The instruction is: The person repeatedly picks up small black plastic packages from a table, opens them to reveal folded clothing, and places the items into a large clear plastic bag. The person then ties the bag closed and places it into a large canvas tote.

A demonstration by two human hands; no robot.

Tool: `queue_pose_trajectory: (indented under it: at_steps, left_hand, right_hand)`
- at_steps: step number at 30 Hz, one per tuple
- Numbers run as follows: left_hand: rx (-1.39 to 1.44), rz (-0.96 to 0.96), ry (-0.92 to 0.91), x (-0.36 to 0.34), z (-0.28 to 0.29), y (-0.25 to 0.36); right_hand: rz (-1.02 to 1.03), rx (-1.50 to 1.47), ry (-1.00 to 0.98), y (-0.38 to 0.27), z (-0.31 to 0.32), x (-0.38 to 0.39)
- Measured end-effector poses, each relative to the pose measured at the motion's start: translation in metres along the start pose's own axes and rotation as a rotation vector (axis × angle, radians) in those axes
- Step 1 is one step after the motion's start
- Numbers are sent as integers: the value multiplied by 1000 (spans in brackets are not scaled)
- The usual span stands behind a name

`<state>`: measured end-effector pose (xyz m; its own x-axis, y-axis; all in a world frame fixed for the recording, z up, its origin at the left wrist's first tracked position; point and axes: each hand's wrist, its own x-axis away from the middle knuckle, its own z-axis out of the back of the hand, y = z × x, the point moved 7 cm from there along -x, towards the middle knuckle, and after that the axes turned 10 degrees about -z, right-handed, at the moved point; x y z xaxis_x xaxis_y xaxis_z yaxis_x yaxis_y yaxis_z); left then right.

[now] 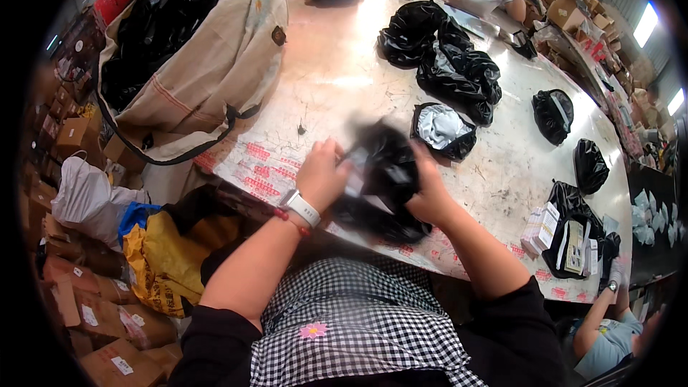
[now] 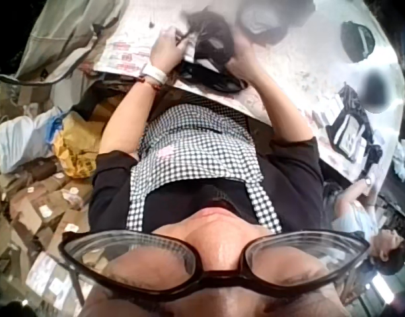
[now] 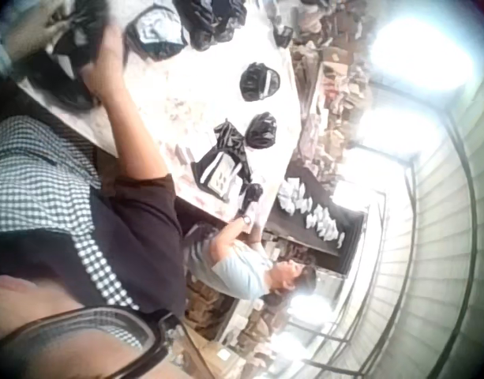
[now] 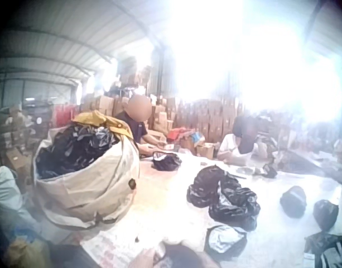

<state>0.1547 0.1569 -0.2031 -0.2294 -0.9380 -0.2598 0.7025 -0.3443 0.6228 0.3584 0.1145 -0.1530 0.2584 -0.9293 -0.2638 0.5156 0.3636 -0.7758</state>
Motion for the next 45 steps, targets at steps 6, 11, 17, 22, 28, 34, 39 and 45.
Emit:
queue_pose_trajectory:
  at_steps: [6, 11, 17, 22, 28, 34, 39, 45]
  left_hand:
    - [484, -72, 420, 10, 50, 42]
    - [-139, -58, 54, 25, -9, 11]
    - [905, 251, 47, 42, -16, 46]
    - [846, -55, -13, 58, 33, 118]
    - [656, -305, -23, 81, 54, 171]
    - [477, -65, 239, 61, 59, 71]
    - [428, -163, 187, 58, 68, 65]
    - [390, -216, 107, 43, 88, 44]
  right_hand:
    - [248, 443, -480, -17, -43, -2]
    - [113, 472, -395, -5, -26, 5]
    - [205, 108, -369, -4, -23, 31]
    - [-97, 655, -315, -9, -15, 20]
    - [-240, 1262, -321, 17, -29, -15]
    - [-175, 618, -576, -28, -15, 2]
    - [94, 519, -155, -90, 31, -17]
    - [-110, 256, -908, -44, -64, -24]
